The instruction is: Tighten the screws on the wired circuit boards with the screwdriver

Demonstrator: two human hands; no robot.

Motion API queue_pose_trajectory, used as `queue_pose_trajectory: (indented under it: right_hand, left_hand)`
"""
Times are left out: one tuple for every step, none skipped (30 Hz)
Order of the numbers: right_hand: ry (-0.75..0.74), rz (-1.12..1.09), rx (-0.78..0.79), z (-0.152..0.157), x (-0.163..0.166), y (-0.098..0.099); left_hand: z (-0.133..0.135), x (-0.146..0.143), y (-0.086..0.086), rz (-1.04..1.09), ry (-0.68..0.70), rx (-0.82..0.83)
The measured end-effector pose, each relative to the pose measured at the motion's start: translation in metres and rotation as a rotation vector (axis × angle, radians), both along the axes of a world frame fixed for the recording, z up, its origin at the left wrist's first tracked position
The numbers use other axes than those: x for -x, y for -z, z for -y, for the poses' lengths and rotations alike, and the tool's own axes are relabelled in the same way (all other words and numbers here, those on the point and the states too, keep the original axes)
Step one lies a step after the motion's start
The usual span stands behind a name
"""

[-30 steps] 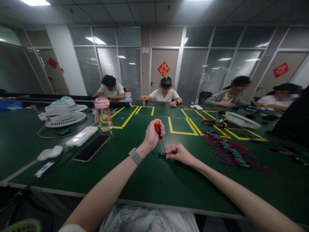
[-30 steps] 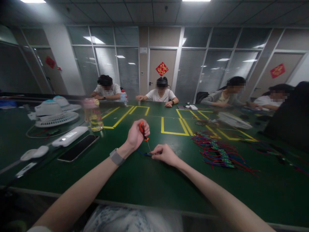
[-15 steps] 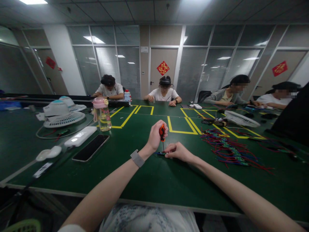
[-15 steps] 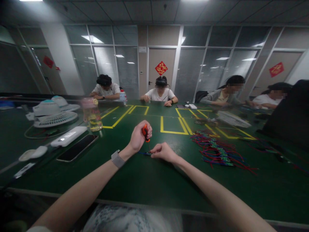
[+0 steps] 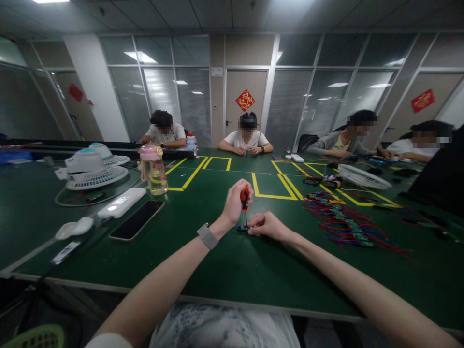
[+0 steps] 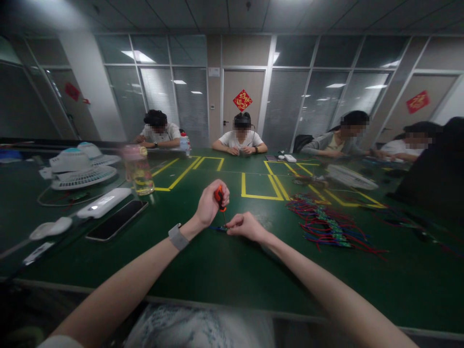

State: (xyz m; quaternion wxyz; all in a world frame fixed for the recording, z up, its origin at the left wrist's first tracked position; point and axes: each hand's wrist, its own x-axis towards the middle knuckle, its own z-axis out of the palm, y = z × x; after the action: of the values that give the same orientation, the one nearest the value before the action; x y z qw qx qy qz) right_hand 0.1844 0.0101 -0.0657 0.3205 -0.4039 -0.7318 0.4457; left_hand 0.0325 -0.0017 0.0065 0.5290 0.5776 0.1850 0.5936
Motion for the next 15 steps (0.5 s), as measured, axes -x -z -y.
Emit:
queue_pose_trajectory:
  right_hand:
    - [0.0,0.004,-0.002,0.0,0.0,0.0]
    - [0.001,0.007,-0.004,0.0,0.0,0.0]
    - [0.003,0.009,-0.005,0.0,0.0,0.0]
    - [0.005,0.009,-0.004,-0.001,0.0,0.001]
    - [0.006,0.007,-0.001,-0.001,0.0,0.001]
    - [0.007,0.004,0.002,-0.001,0.0,0.001]
    - [0.007,0.002,0.006,-0.001,0.0,0.001]
    - [0.009,-0.001,0.006,-0.001,0.001,0.002]
    - [0.012,-0.002,0.005,0.0,0.001,0.002]
    - [0.015,-0.002,0.003,0.0,0.001,0.002]
    - [0.021,-0.003,0.0,0.001,0.001,0.003]
    - [0.028,-0.003,-0.004,0.001,0.002,0.003]
    - [0.035,-0.004,-0.009,0.002,0.002,0.004]
    - [0.042,-0.005,-0.014,0.003,0.002,0.005]
    - [0.046,-0.005,-0.02,0.004,0.002,0.006]
  left_hand:
    - [0.0,0.0,0.0,0.006,0.005,-0.004]
    - [0.0,-0.001,0.0,0.007,0.006,-0.006]
    - [-0.001,-0.002,0.0,0.002,0.001,-0.008]
    - [-0.001,-0.002,0.0,-0.009,-0.007,-0.012]
    - [-0.001,-0.002,0.0,-0.029,-0.019,-0.022]
    - [-0.001,-0.003,0.0,-0.059,-0.034,-0.044]
    - [-0.001,-0.002,-0.001,-0.096,-0.054,-0.079]
    - [0.0,-0.002,-0.001,-0.143,-0.078,-0.125]
    - [0.002,-0.001,-0.002,-0.196,-0.109,-0.18]
    - [0.003,-0.001,-0.002,-0.251,-0.152,-0.236]
    - [0.005,0.0,-0.003,-0.302,-0.204,-0.287]
    - [0.007,0.001,-0.003,-0.35,-0.26,-0.332]
    - [0.009,0.002,-0.003,-0.396,-0.318,-0.375]
    - [0.011,0.003,-0.004,-0.441,-0.376,-0.42]
    - [0.012,0.004,-0.004,-0.478,-0.43,-0.466]
